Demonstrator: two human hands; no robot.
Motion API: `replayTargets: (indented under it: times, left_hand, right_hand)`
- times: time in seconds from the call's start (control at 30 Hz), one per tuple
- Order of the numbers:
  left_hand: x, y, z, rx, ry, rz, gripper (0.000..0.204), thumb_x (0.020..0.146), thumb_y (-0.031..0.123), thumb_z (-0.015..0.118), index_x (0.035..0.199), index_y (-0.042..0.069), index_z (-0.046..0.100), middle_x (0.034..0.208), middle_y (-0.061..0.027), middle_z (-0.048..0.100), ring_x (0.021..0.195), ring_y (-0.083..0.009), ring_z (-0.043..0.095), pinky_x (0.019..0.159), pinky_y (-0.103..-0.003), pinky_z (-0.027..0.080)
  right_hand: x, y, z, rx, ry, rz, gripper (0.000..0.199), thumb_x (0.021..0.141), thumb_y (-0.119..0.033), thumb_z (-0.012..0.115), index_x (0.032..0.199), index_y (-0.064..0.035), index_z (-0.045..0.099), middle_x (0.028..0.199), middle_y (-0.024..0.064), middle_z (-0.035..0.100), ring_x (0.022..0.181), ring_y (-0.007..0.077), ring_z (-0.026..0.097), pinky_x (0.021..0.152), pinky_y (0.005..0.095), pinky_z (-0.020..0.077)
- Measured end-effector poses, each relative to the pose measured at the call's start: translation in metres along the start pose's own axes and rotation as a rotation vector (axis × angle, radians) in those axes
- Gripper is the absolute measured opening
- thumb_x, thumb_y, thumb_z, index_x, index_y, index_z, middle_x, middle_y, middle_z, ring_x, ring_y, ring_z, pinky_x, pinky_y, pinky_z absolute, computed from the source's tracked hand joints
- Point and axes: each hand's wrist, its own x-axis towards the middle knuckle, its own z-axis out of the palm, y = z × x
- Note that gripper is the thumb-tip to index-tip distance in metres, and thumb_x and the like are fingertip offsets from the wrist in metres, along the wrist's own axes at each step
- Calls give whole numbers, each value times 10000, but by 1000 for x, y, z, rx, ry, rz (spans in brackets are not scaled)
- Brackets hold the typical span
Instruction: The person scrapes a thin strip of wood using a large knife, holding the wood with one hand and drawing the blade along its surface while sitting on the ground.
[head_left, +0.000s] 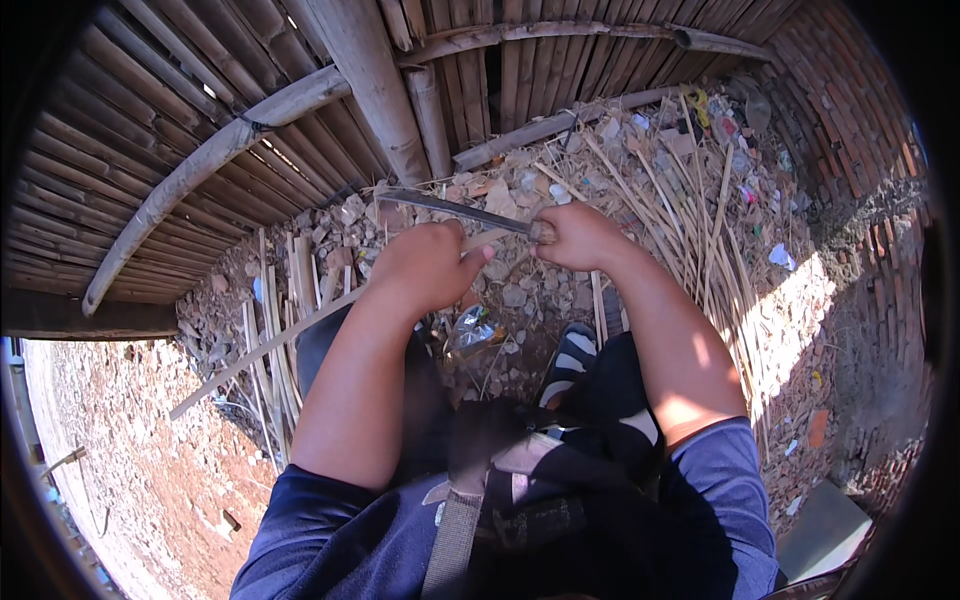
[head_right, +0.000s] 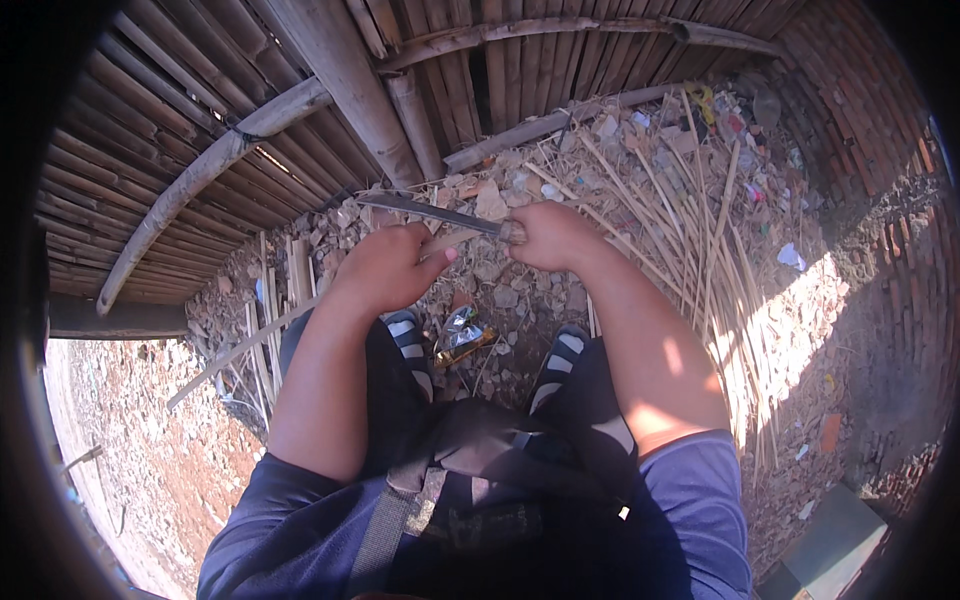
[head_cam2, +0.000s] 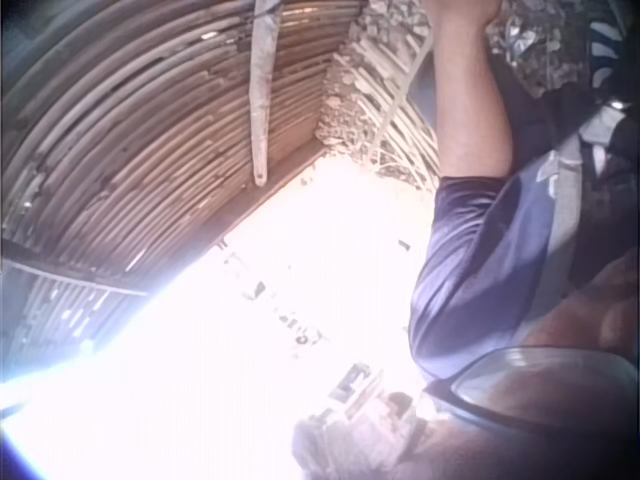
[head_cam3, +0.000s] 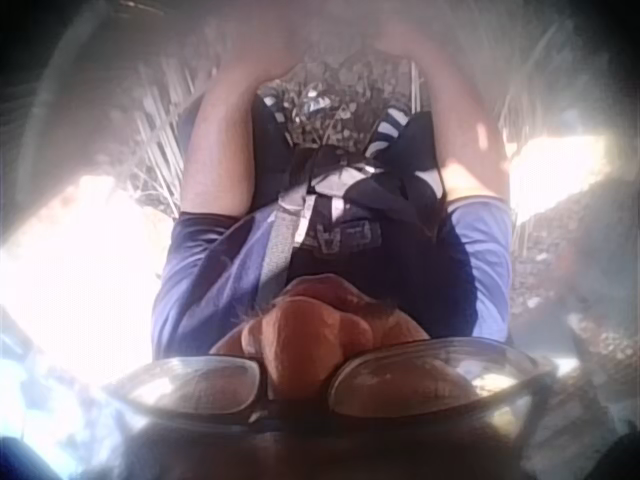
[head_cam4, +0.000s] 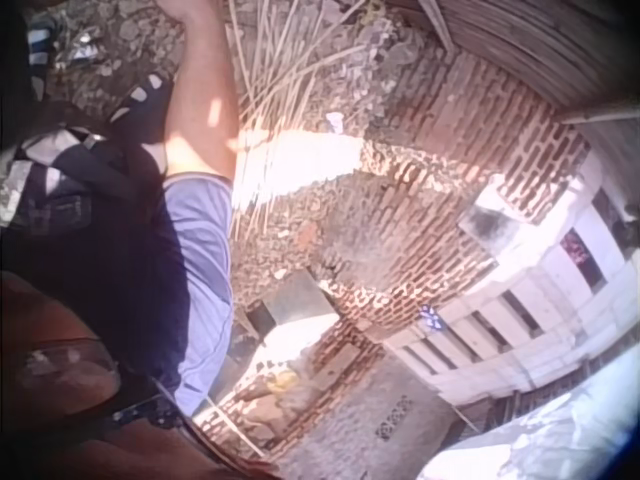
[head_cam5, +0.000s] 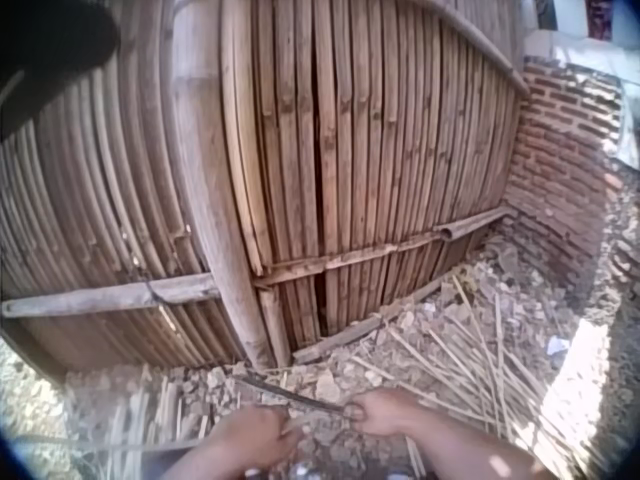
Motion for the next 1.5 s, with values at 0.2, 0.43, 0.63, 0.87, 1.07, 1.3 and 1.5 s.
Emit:
replayTargets:
  times: [0.2,0.43,0.63,0.87,1.07,1.3,1.5]
  left_hand:
    - [-3,2,-3,9,0,-8,547,977,516,627,1040,-17,732,978,-281,720,1004,-461,691,909,-531,533]
    - [-2,3,-3,36,-35,-4,576,977,530,616,1061,-28,730,1014,-284,726,1028,-450,697,932,-523,538]
    - [-2,3,-4,26,-23,-13,598,959,557,634,1070,-23,732,1003,-283,724,1019,-461,693,923,-522,537]
    - [-2,1,-1,33,-17,0,626,955,568,636,1113,-31,724,1025,-284,724,1035,-460,692,933,-516,537]
    - [-2,1,0,43,-20,4,638,953,578,638,1134,-28,721,1032,-287,724,1045,-459,691,944,-513,536]
    - [-2,2,0,46,-28,4,649,955,590,634,1142,-25,722,1031,-285,725,1049,-457,691,948,-511,537]
    - [-2,2,-1,42,-32,5,649,956,593,630,1134,-24,723,1029,-286,725,1046,-458,691,948,-514,535]
  right_hand:
    - [2,-1,1,-11,-18,-11,443,802,-394,810,1061,-46,725,968,223,726,969,414,701,870,488,546]
    - [1,-11,-6,-45,-128,65,435,818,-343,778,1162,-82,728,1106,197,734,1076,384,693,947,489,546]
    - [1,-12,-4,-64,-100,70,435,801,-266,727,1203,-102,718,1130,196,731,1098,375,690,968,487,545]
    - [3,-10,-2,-39,-118,78,435,794,-263,721,1196,-98,716,1129,197,732,1101,377,691,970,488,548]
    - [5,-8,1,-64,-106,55,426,794,-268,722,1176,-79,713,1116,209,731,1083,387,696,955,492,552]
    - [5,-9,2,-60,-110,49,427,799,-276,729,1178,-79,714,1119,215,729,1087,388,694,958,490,550]
    - [5,-9,2,-56,-116,57,430,806,-294,737,1188,-97,719,1131,204,731,1095,381,693,960,485,550]
